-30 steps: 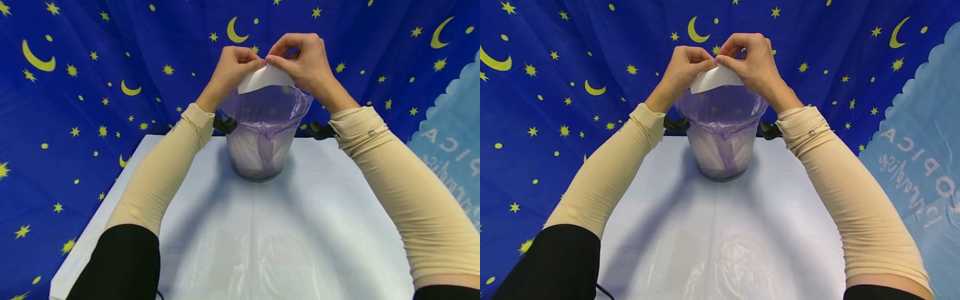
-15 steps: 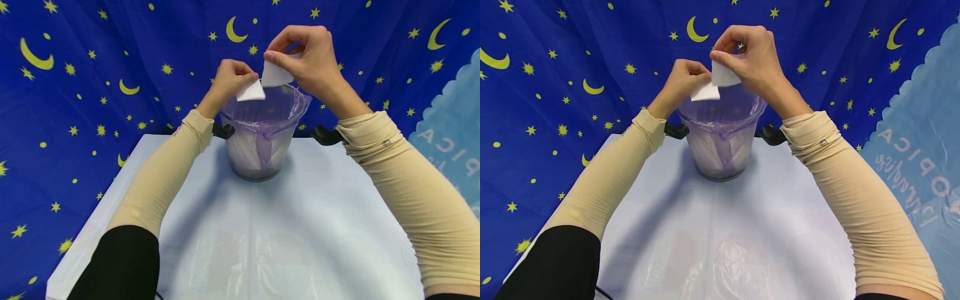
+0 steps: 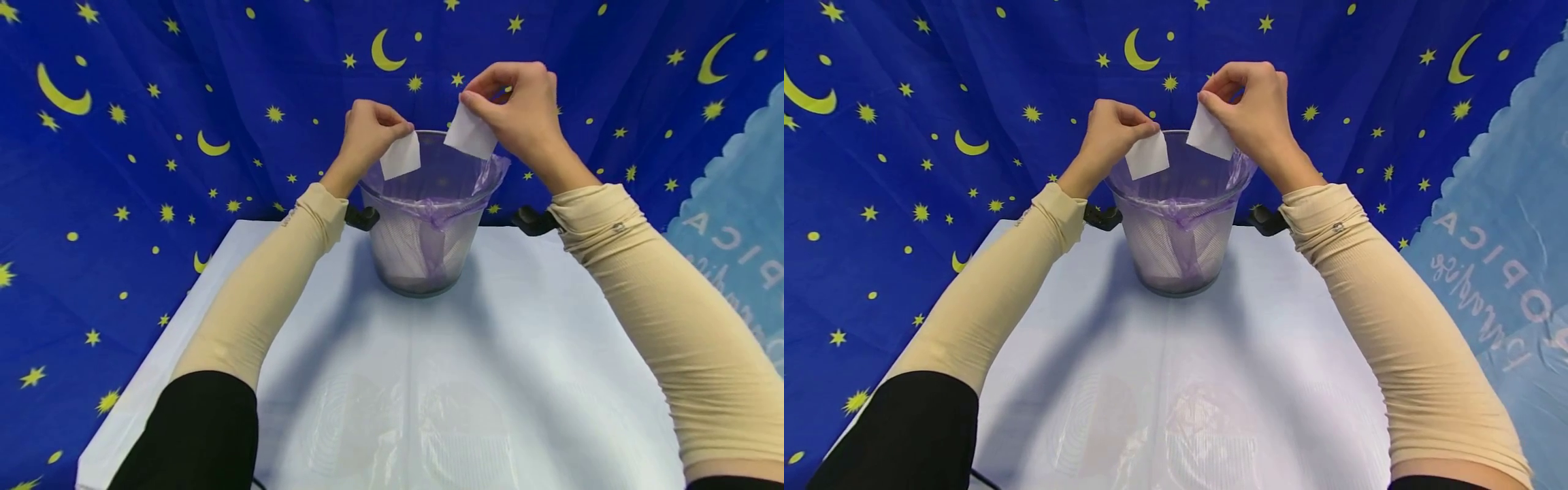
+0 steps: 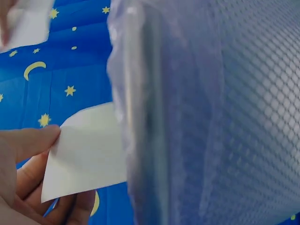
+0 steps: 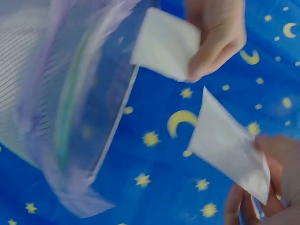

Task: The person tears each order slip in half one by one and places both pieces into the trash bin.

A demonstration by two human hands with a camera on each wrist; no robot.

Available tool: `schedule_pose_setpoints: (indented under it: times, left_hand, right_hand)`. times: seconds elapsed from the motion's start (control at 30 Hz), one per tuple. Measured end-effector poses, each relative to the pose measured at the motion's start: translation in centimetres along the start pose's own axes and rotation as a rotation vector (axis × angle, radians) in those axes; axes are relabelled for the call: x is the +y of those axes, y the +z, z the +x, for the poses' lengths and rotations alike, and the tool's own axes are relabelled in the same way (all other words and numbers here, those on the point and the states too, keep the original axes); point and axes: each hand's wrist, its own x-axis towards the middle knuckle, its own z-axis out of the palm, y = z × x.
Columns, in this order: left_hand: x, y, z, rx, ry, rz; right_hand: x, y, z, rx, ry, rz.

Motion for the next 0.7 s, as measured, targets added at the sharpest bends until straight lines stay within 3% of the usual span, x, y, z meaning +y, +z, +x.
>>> schedule_pose_setpoints:
  times: [0.13, 0.27, 0.5, 0.7]
  left_hand:
    - [-0.2, -0.3, 0.0, 0.081, -0.052, -0.049]
    - [-0.6, -0.1, -0.1, 0.095, -0.057, -0.042]
    - [-1.3, -0.1, -0.4, 0.098, -0.051, -0.042]
    - [-2.4, -0.7, -0.7, 0.103, -0.049, -0.074]
  right_hand:
    - [2.5, 0.5, 0.3, 0.082, 0.094, -0.049]
    - [4.4, 1.1, 0.3, 0.091, 0.14, -0.068]
    - [5.4, 1.2, 0.0, 0.033, 0.128, -0.102]
    - [6.1, 0.5, -0.5, 0.034, 0.135, -0.139]
